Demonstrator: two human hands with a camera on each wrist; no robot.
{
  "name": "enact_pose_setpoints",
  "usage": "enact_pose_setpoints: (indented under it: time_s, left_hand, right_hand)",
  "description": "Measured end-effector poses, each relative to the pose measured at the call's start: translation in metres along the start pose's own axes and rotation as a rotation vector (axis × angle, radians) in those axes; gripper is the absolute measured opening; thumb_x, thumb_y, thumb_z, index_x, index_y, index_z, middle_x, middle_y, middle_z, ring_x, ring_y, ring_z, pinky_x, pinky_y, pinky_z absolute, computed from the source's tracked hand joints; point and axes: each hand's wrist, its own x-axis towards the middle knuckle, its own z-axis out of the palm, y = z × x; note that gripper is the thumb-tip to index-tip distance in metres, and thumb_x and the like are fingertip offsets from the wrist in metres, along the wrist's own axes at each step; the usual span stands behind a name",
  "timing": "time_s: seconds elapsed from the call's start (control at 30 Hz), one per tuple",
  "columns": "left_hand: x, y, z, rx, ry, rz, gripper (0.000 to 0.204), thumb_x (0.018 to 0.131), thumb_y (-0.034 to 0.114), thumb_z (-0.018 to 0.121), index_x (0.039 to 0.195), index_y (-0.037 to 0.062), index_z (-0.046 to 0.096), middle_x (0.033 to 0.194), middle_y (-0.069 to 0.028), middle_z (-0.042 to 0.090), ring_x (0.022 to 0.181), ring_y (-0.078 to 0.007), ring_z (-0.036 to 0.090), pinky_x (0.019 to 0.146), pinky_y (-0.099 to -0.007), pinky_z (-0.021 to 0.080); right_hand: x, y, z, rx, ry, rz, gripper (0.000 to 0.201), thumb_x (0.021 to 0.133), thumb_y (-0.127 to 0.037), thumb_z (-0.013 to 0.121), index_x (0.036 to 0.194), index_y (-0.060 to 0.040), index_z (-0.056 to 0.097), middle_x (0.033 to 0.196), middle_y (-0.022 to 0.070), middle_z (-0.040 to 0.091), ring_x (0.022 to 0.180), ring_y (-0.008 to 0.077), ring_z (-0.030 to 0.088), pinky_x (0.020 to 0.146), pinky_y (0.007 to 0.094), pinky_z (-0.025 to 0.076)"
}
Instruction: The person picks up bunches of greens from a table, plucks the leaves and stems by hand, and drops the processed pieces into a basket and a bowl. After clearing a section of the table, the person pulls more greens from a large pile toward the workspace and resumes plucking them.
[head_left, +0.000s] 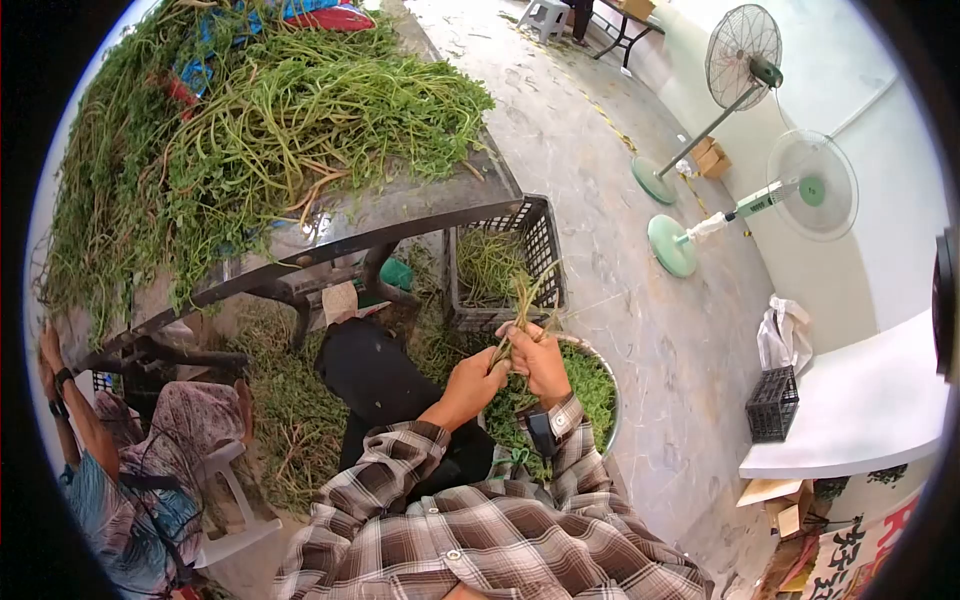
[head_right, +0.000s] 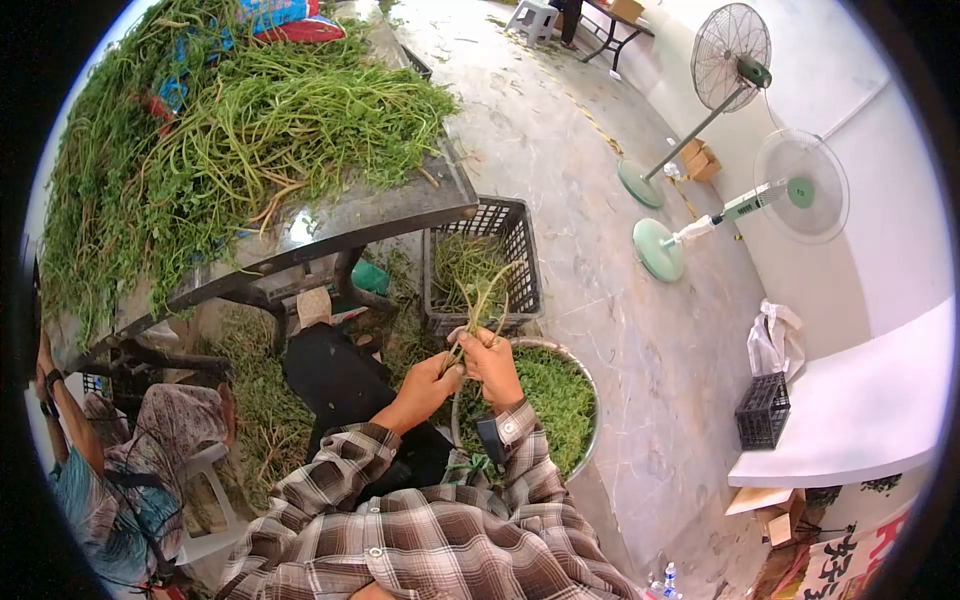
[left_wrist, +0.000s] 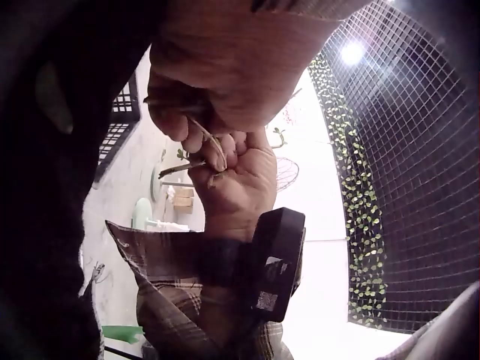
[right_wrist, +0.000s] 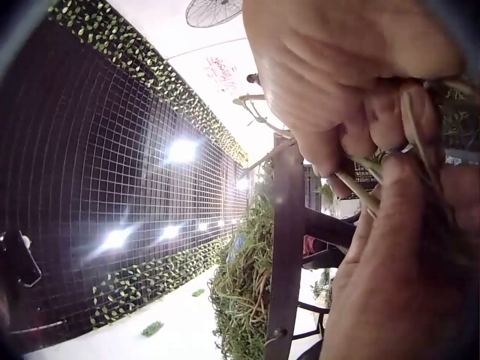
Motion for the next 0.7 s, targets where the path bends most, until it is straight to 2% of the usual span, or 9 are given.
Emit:
enact_pose_setpoints:
  time_s: [0.1, 0.17, 0.23, 0.3, 0.47, 0.57, 0.6, 0.67, 0.7]
  left_hand:
    - [0.003, 0.008, 0.001, -0.217, 0.051, -0.068, 0.024, 0.093, 0.023, 0.044, 0.083, 0.0019, 0.052, 0.061, -0.0040, 0.050, 0.054, -0.0140, 0.048, 0.052, -0.0318, 0.037]
    - [0.006, 0.000, 0.002, -0.246, 0.106, -0.016, 0.026, 0.094, 0.024, 0.043, 0.081, 0.0023, 0.051, 0.060, -0.0024, 0.047, 0.053, -0.0121, 0.045, 0.050, -0.0298, 0.036]
    - [0.008, -0.001, 0.001, -0.273, 0.162, 0.036, 0.027, 0.094, 0.024, 0.041, 0.079, 0.0027, 0.049, 0.058, -0.0008, 0.044, 0.052, -0.0101, 0.042, 0.049, -0.0278, 0.035]
    - [0.008, 0.002, -0.004, -0.438, 0.139, -0.012, 0.028, 0.095, 0.029, 0.041, 0.080, 0.0064, 0.049, 0.057, 0.0025, 0.039, 0.046, -0.0060, 0.033, 0.043, -0.0224, 0.029]
    - [0.006, 0.010, -0.009, -0.668, 0.086, -0.120, 0.027, 0.095, 0.030, 0.042, 0.079, 0.0084, 0.048, 0.055, 0.0042, 0.036, 0.042, -0.0042, 0.026, 0.038, -0.0209, 0.022]
    - [0.008, 0.006, -0.008, -0.753, 0.013, -0.169, 0.026, 0.094, 0.029, 0.044, 0.077, 0.0088, 0.047, 0.053, 0.0053, 0.034, 0.041, -0.0036, 0.025, 0.037, -0.0206, 0.021]
    - [0.008, 0.006, -0.008, -0.773, -0.034, -0.191, 0.026, 0.094, 0.029, 0.044, 0.077, 0.0090, 0.046, 0.053, 0.0059, 0.033, 0.040, -0.0034, 0.025, 0.037, -0.0204, 0.021]
    - [0.008, 0.007, -0.007, -0.766, -0.055, -0.209, 0.026, 0.093, 0.029, 0.044, 0.076, 0.0094, 0.046, 0.052, 0.0064, 0.032, 0.040, -0.0032, 0.025, 0.037, -0.0203, 0.021]
    - [0.008, 0.008, -0.007, -0.759, -0.075, -0.227, 0.026, 0.093, 0.029, 0.044, 0.076, 0.0099, 0.046, 0.052, 0.0069, 0.032, 0.040, -0.0029, 0.025, 0.037, -0.0203, 0.021]
  right_hand:
    - [-0.005, -0.005, 0.010, -0.128, 0.035, 0.004, 0.020, 0.088, -0.020, 0.055, 0.092, -0.0009, 0.060, 0.052, -0.0087, 0.034, 0.040, 0.0005, 0.025, 0.037, 0.0190, 0.020]
    - [-0.006, -0.005, 0.012, -0.130, 0.035, 0.013, 0.018, 0.089, -0.021, 0.055, 0.086, -0.0030, 0.058, 0.053, -0.0084, 0.036, 0.040, 0.0005, 0.026, 0.037, 0.0191, 0.020]
    - [-0.005, 0.000, 0.011, -0.040, 0.031, 0.012, 0.018, 0.088, -0.021, 0.055, 0.078, -0.0071, 0.053, 0.053, -0.0083, 0.036, 0.040, 0.0009, 0.027, 0.037, 0.0193, 0.021]
    - [-0.004, 0.002, 0.011, 0.026, 0.051, -0.004, 0.019, 0.088, -0.021, 0.055, 0.075, -0.0087, 0.050, 0.052, -0.0082, 0.035, 0.040, 0.0013, 0.027, 0.036, 0.0192, 0.021]
    - [-0.001, 0.006, 0.008, 0.253, 0.097, -0.017, 0.021, 0.088, -0.019, 0.054, 0.072, -0.0115, 0.045, 0.051, -0.0078, 0.031, 0.039, 0.0026, 0.027, 0.035, 0.0192, 0.022]
    - [0.001, 0.009, 0.005, 0.247, 0.072, 0.042, 0.013, 0.089, -0.017, 0.051, 0.082, -0.0068, 0.052, 0.051, -0.0081, 0.030, 0.038, 0.0026, 0.027, 0.034, 0.0192, 0.022]
    - [0.000, 0.007, 0.008, 0.267, 0.047, 0.066, 0.014, 0.090, -0.017, 0.049, 0.091, -0.0041, 0.054, 0.051, -0.0082, 0.030, 0.038, 0.0024, 0.026, 0.034, 0.0189, 0.022]
    - [0.000, 0.005, 0.009, 0.272, 0.008, 0.086, 0.031, 0.091, -0.020, 0.047, 0.113, 0.0013, 0.053, 0.051, -0.0085, 0.030, 0.038, 0.0019, 0.026, 0.034, 0.0182, 0.021]
    - [0.001, 0.005, 0.009, 0.273, 0.008, 0.087, 0.031, 0.091, -0.020, 0.047, 0.113, 0.0013, 0.053, 0.051, -0.0085, 0.030, 0.038, 0.0019, 0.026, 0.034, 0.0182, 0.021]
